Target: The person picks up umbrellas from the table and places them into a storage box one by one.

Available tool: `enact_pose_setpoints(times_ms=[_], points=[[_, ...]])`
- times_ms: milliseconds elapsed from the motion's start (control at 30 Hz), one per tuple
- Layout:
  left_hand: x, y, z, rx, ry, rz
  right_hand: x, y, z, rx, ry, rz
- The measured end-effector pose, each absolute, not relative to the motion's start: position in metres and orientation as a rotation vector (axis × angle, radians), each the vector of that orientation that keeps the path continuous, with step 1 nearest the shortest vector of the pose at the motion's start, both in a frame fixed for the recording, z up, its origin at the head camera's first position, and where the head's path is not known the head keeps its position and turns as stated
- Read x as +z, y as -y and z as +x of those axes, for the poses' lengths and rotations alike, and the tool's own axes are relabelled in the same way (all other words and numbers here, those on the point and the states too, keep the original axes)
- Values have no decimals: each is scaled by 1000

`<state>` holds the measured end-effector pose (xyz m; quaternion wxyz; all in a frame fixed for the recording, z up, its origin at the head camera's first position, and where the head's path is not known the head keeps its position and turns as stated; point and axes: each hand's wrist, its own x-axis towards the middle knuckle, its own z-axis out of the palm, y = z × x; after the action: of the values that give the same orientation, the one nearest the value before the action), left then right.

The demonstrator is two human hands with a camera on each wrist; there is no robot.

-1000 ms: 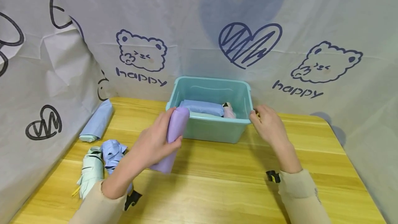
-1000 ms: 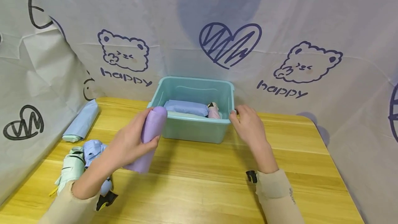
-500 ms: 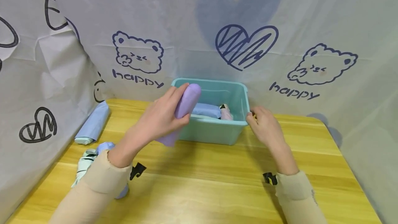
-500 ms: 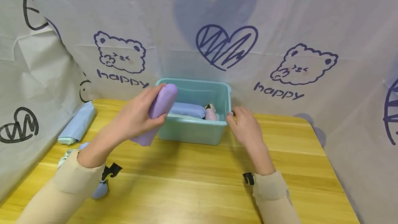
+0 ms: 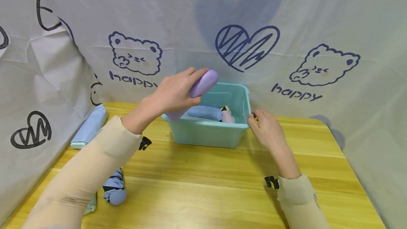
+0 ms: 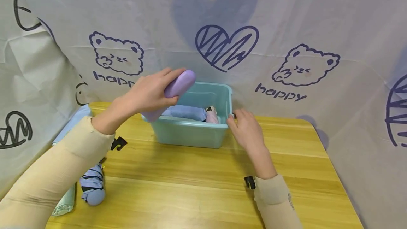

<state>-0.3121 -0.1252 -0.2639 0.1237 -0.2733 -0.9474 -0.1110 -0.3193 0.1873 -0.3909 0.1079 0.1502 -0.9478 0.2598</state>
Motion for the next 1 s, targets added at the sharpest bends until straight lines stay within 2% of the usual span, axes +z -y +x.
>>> enact_pose_setpoints(times_ms=[367,1000], points=[[-257,112,-362,-62,2895,-1111,-391,-188,-319,766,2794,442],[-281,71,-415,239,3010,-1322,-388,-187,-319,776,2808,450]])
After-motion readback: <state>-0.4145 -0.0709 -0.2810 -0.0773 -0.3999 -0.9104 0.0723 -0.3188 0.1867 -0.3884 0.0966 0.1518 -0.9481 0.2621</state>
